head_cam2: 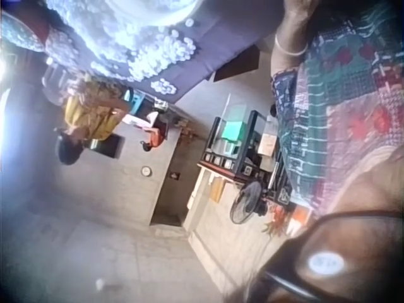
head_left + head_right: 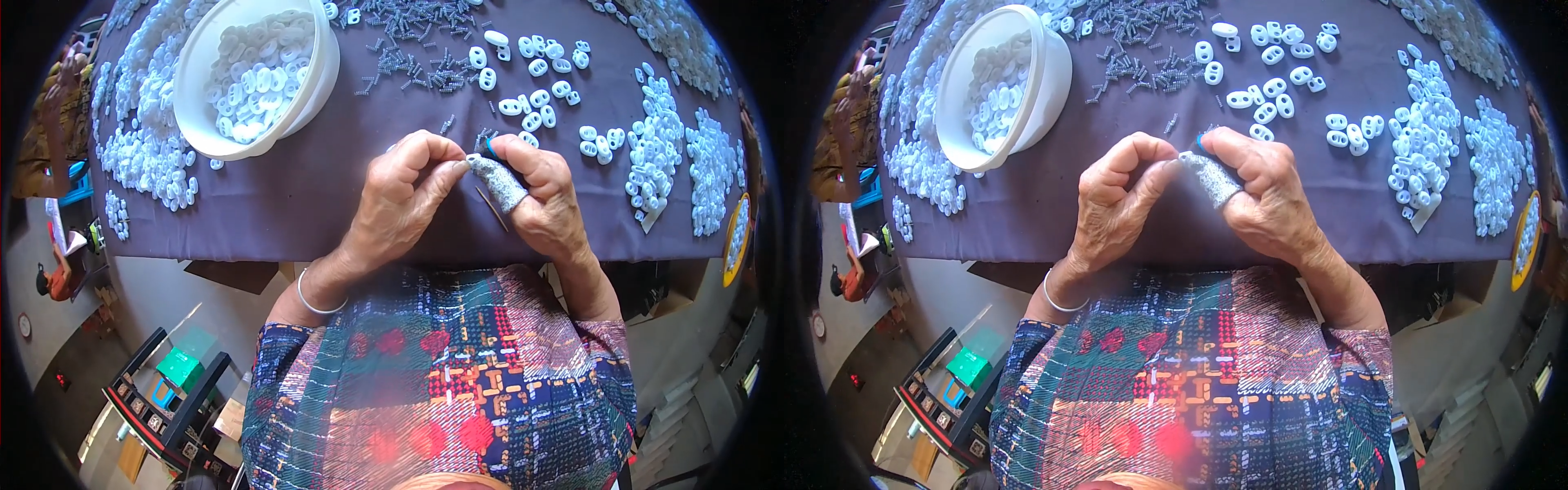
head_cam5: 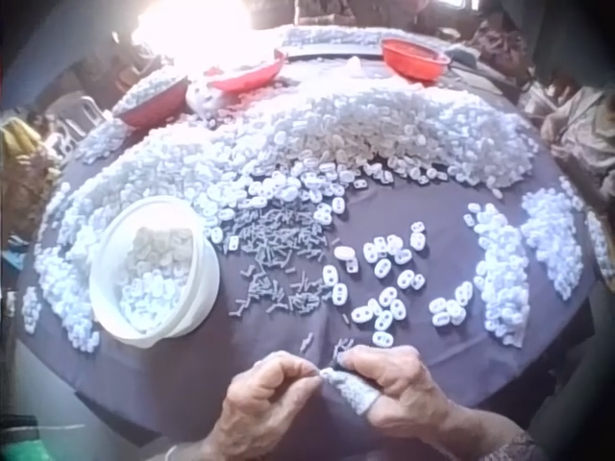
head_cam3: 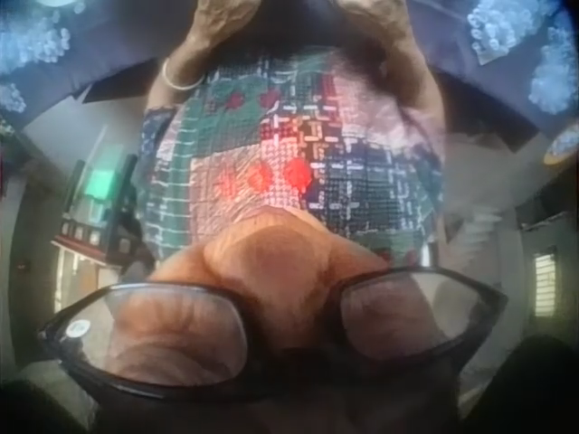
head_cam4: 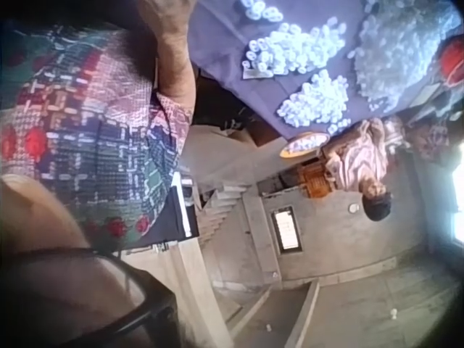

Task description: The person assembles plastic cord locks by inserting small springs into plastic pieces and fitting the components together by hand.

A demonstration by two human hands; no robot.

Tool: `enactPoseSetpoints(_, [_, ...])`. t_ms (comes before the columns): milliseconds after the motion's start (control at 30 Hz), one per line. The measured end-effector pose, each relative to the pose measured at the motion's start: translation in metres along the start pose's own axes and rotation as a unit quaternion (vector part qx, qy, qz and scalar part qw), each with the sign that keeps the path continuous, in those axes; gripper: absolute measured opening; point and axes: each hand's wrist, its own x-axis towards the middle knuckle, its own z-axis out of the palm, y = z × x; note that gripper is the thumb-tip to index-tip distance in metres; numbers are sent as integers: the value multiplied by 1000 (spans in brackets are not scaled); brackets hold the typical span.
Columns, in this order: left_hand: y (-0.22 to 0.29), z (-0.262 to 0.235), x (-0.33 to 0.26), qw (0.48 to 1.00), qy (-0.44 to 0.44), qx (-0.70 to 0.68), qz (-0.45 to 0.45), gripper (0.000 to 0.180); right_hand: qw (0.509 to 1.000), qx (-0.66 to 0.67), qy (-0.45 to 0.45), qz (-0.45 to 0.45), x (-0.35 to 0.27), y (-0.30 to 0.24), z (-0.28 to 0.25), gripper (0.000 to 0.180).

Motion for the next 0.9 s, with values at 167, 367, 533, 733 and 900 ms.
enactPoseSetpoints(167, [6, -1, 0, 999, 2, -43, -31, 11, 979, 144, 8, 147, -2, -1, -3, 11])
enactPoseSetpoints(367, [-1, -2, 0, 999, 24, -38, -5, 12, 975, 168, 13, 145, -2, -7, -6, 9])
enactPoseSetpoints(533, [4, -1, 3, 999, -24, 36, 21, 11, 976, 167, 4, 142, -3, -1, -5, 8])
enactPoseSetpoints(733, [0, 4, 6, 990, -10, 100, 99, 7, 978, 163, -5, 128, -1, -2, -5, 7])
enactPoseSetpoints(900, [-3, 5, 7, 986, 7, 107, 129, 7, 984, 149, 3, 98, 0, 0, -2, 8])
